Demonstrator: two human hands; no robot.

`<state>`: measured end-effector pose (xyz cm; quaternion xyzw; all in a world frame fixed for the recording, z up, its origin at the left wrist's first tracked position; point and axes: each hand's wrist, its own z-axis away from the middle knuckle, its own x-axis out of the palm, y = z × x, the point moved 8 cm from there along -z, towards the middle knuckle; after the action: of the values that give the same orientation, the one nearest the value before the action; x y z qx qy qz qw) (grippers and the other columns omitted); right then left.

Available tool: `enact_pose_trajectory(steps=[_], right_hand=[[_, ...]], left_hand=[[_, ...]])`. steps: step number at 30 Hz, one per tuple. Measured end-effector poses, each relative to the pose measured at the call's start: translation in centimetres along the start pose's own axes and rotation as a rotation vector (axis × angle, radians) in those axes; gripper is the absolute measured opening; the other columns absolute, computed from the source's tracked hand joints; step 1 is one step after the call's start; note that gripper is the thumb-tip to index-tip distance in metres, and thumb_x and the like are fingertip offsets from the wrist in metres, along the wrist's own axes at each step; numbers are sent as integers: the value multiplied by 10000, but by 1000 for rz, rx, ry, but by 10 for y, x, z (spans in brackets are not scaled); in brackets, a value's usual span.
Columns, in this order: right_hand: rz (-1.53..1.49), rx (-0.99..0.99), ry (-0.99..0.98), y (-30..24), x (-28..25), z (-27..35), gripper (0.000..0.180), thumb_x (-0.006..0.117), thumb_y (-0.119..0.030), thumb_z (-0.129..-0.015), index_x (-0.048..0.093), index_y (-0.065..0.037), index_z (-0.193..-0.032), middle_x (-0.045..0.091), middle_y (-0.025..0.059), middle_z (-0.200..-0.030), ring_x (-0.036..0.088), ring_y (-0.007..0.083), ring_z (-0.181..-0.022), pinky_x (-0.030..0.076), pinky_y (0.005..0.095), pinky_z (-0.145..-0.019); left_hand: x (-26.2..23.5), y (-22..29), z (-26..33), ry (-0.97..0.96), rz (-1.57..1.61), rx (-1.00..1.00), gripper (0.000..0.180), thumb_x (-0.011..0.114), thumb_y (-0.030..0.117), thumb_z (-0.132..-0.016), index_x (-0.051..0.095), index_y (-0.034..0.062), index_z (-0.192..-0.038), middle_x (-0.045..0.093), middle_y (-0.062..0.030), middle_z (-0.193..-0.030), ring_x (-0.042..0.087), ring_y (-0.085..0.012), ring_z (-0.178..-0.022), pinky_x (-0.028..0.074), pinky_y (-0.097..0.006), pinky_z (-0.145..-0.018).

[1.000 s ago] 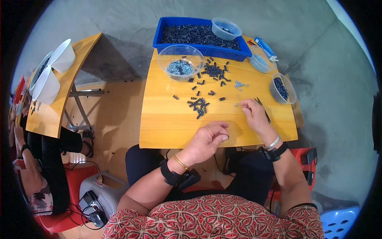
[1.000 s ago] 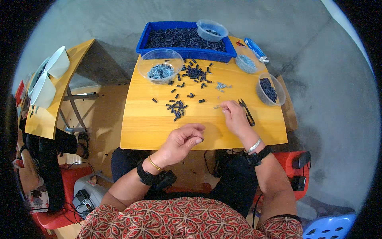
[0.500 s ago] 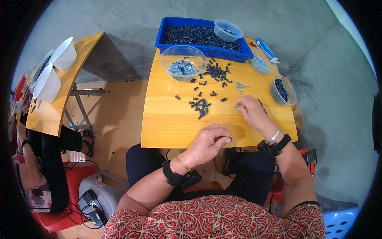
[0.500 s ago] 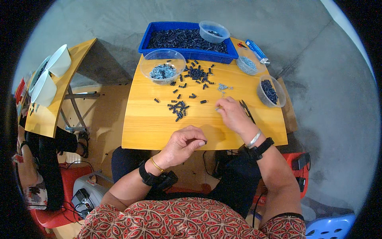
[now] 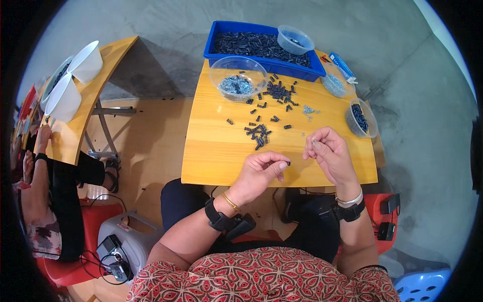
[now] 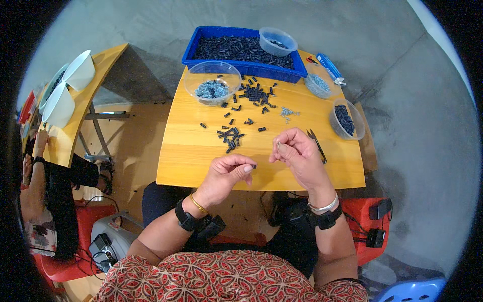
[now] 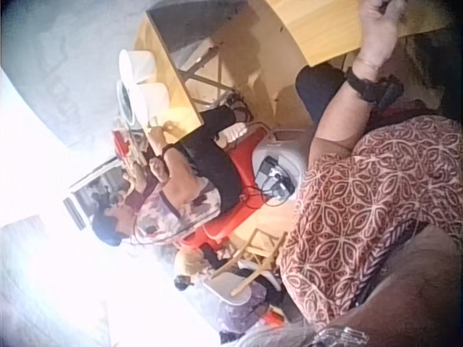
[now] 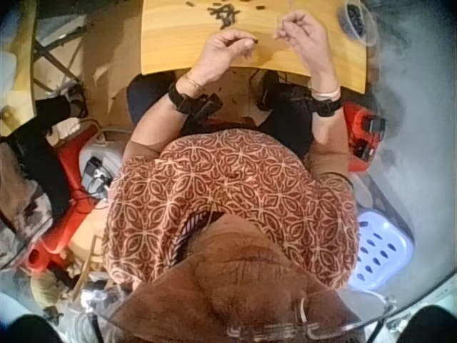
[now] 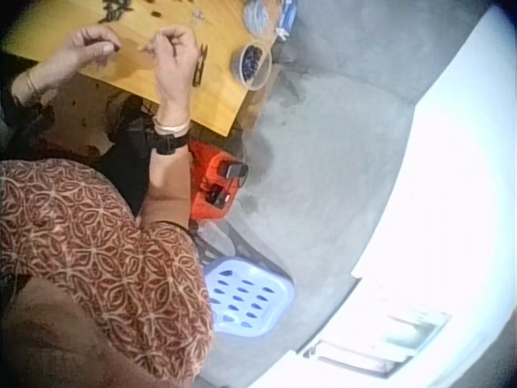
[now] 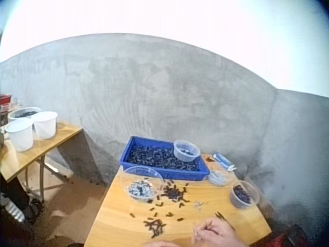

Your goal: Assembling small black plastic components by hand.

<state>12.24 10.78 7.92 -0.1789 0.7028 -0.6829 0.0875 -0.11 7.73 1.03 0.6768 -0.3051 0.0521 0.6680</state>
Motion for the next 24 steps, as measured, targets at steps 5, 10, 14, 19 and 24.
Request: enact_pose_trajectory(steps=[5, 10, 14, 19, 24], right_hand=[[-260, 6, -63, -4, 15, 4, 89, 514, -88, -840, 494, -30, -904, 509, 45, -757, 492, 115, -692, 443, 265, -654], [-400, 73, -73, 2, 20, 7, 107, 519, -103, -838, 507, -27, -911, 506, 47, -751, 480, 127, -685, 437, 287, -647], [-483, 145, -92, 6, 31, 11, 97, 517, -98, -838, 508, -27, -903, 514, 55, -763, 483, 132, -687, 442, 298, -658], [-486, 150, -79, 7, 35, 11, 93, 513, -80, -837, 502, -25, -912, 522, 63, -793, 486, 133, -698, 454, 298, -676], [-461, 86, -79, -1, 37, 13, 91, 508, -66, -835, 490, -27, -914, 501, 63, -778, 484, 130, -713, 457, 296, -681]], left_hand=[[-3, -1, -1, 59, 132, -9, 108, 547, 55, -824, 600, 2, -901, 577, -23, -748, 536, -84, -618, 450, -200, -583], [-3, -1, -1, 58, 195, -7, 117, 547, 60, -824, 599, -1, -910, 578, -25, -751, 541, -87, -623, 452, -203, -587], [-4, 0, 1, 52, 183, -27, 123, 542, 64, -829, 596, -2, -918, 575, -24, -744, 541, -89, -621, 451, -202, -594], [-1, -2, 2, -26, 363, -40, 152, 506, 57, -844, 570, -9, -966, 552, -42, -761, 528, -116, -695, 479, -259, -656], [2, 1, 3, -14, 407, -55, 154, 505, 58, -844, 570, -8, -968, 540, -37, -747, 517, -111, -696, 480, -268, -667]])
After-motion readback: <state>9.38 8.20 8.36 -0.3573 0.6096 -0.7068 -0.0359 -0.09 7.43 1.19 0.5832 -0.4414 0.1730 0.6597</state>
